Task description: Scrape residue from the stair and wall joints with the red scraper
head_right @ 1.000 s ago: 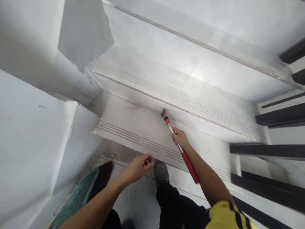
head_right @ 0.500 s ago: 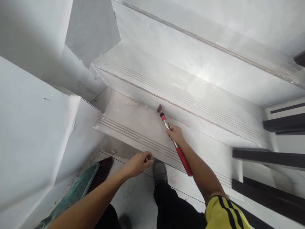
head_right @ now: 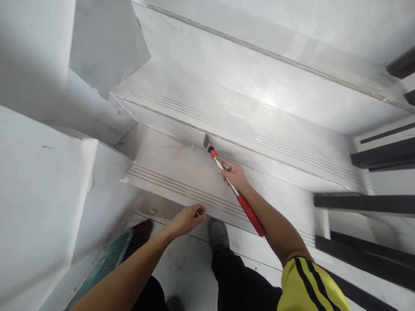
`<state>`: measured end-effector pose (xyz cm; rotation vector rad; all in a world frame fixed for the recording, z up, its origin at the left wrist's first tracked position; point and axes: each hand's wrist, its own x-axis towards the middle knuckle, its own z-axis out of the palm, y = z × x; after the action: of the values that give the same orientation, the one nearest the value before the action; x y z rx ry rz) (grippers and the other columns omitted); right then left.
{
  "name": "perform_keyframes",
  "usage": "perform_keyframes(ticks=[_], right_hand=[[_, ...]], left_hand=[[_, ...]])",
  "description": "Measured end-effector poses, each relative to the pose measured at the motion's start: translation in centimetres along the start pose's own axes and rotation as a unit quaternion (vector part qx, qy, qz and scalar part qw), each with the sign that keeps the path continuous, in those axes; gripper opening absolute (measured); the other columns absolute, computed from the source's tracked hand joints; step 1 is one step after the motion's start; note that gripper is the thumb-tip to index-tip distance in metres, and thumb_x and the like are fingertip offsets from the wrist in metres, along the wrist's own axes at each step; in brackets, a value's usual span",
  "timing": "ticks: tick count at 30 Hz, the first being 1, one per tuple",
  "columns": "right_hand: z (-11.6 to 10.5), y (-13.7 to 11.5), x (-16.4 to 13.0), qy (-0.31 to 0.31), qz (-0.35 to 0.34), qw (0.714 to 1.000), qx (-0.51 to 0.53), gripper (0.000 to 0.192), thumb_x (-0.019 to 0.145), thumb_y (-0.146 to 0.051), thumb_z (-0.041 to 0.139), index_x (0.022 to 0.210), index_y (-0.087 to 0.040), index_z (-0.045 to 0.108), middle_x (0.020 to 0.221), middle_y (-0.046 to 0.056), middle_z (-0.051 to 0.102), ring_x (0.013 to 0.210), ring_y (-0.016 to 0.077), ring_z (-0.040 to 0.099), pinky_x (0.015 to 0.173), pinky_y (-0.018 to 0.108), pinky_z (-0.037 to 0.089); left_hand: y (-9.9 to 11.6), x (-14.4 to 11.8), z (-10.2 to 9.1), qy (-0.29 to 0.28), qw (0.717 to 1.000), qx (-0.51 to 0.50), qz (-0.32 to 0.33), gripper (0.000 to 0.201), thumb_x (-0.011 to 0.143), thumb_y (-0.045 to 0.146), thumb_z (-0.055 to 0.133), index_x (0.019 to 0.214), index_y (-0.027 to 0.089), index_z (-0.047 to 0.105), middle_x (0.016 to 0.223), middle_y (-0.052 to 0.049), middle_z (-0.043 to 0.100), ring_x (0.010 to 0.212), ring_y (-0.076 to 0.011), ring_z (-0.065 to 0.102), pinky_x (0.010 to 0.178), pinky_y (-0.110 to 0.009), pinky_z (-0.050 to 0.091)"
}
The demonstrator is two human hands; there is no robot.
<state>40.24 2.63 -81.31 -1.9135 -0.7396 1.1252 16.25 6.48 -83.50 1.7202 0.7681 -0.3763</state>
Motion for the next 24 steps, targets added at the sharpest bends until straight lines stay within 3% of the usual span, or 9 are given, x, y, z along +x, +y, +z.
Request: perform_keyframes(ticks=[4, 6, 8, 12, 14, 16, 21, 24], right_hand=[[-3.5, 1.5, -4.6, 0.083, 0.064, 0.994, 0.024, 0.081, 0.066, -0.047, 0.069, 0.134, -0.007, 0.048, 0.047, -0.003, 0.053, 0.033, 0.0100, 0.043, 0.036, 0.023, 0.035], [-4.2, 2.0, -5.7, 0.112, 0.079, 0.990, 0.035, 0.084, 0.066, -0.047, 0.069, 0.135, -0.006, 0.046, 0.047, -0.003, 0.053, 0.034, 0.0103, 0.043, 0.035, 0.023, 0.035], [-3.0, 1.5, -4.4, 0.082, 0.064, 0.994, 0.038, 0.082, 0.065, -0.047, 0.070, 0.134, -0.006, 0.048, 0.047, -0.003, 0.054, 0.034, 0.0104, 0.044, 0.036, 0.023, 0.036], [1.4, -0.9, 1.0, -0.016, 0.004, 0.999, 0.035, 0.074, 0.065, -0.043, 0.070, 0.130, -0.011, 0.053, 0.047, -0.004, 0.055, 0.034, 0.0094, 0.045, 0.037, 0.021, 0.037], [1.5, -0.8, 1.9, -0.017, 0.005, 0.999, 0.049, 0.073, 0.066, -0.042, 0.070, 0.131, -0.013, 0.052, 0.047, -0.004, 0.056, 0.033, 0.0091, 0.045, 0.036, 0.020, 0.035], [-0.4, 0.6, 0.3, 0.006, 0.030, 0.997, 0.071, 0.074, 0.065, -0.041, 0.070, 0.131, -0.013, 0.051, 0.048, -0.004, 0.056, 0.033, 0.0092, 0.045, 0.035, 0.020, 0.035], [-8.4, 6.3, -9.6, 0.150, 0.093, 0.976, 0.130, 0.081, 0.064, -0.040, 0.073, 0.133, -0.007, 0.047, 0.046, -0.003, 0.055, 0.033, 0.0095, 0.043, 0.035, 0.021, 0.033], [-11.6, 8.2, -13.6, 0.228, 0.106, 0.958, 0.137, 0.087, 0.062, -0.039, 0.075, 0.136, -0.005, 0.044, 0.047, -0.002, 0.055, 0.034, 0.0097, 0.043, 0.034, 0.022, 0.033]], left_hand=[[0.0, 0.0, -0.2, -0.002, 1.000, -0.007, 0.001, 0.032, 0.081, 0.035, 0.044, 0.104, 0.018, 0.059, 0.101, -0.008, 0.067, 0.087, -0.0205, 0.061, 0.073, -0.029, 0.044], [-0.2, 0.0, -0.2, -0.001, 1.000, -0.007, -0.005, 0.033, 0.081, 0.036, 0.044, 0.104, 0.017, 0.059, 0.101, -0.009, 0.067, 0.088, -0.0213, 0.061, 0.073, -0.029, 0.044], [-0.4, 0.2, -0.1, -0.003, 1.000, -0.008, -0.014, 0.034, 0.081, 0.037, 0.045, 0.104, 0.017, 0.059, 0.102, -0.010, 0.066, 0.089, -0.0223, 0.061, 0.071, -0.030, 0.043], [-0.3, 0.9, 0.4, -0.018, 1.000, -0.008, -0.018, 0.032, 0.080, 0.038, 0.046, 0.102, 0.018, 0.060, 0.102, -0.009, 0.066, 0.088, -0.0223, 0.061, 0.070, -0.030, 0.043], [0.0, 1.1, 0.5, -0.028, 1.000, -0.004, -0.007, 0.031, 0.081, 0.037, 0.045, 0.101, 0.019, 0.059, 0.100, -0.007, 0.066, 0.086, -0.0208, 0.060, 0.071, -0.029, 0.043], [0.2, 0.9, 0.3, -0.045, 0.999, 0.004, 0.005, 0.032, 0.083, 0.038, 0.041, 0.102, 0.019, 0.057, 0.100, -0.007, 0.066, 0.085, -0.0194, 0.060, 0.072, -0.028, 0.043], [0.0, 0.1, -0.8, -0.056, 0.998, -0.005, -0.024, 0.036, 0.083, 0.044, 0.039, 0.104, 0.019, 0.055, 0.102, -0.009, 0.065, 0.089, -0.0200, 0.060, 0.074, -0.028, 0.044], [-0.1, -0.2, -0.7, -0.067, 0.998, -0.009, -0.014, 0.036, 0.083, 0.046, 0.040, 0.103, 0.019, 0.055, 0.103, -0.009, 0.064, 0.090, -0.0202, 0.060, 0.075, -0.029, 0.044]])
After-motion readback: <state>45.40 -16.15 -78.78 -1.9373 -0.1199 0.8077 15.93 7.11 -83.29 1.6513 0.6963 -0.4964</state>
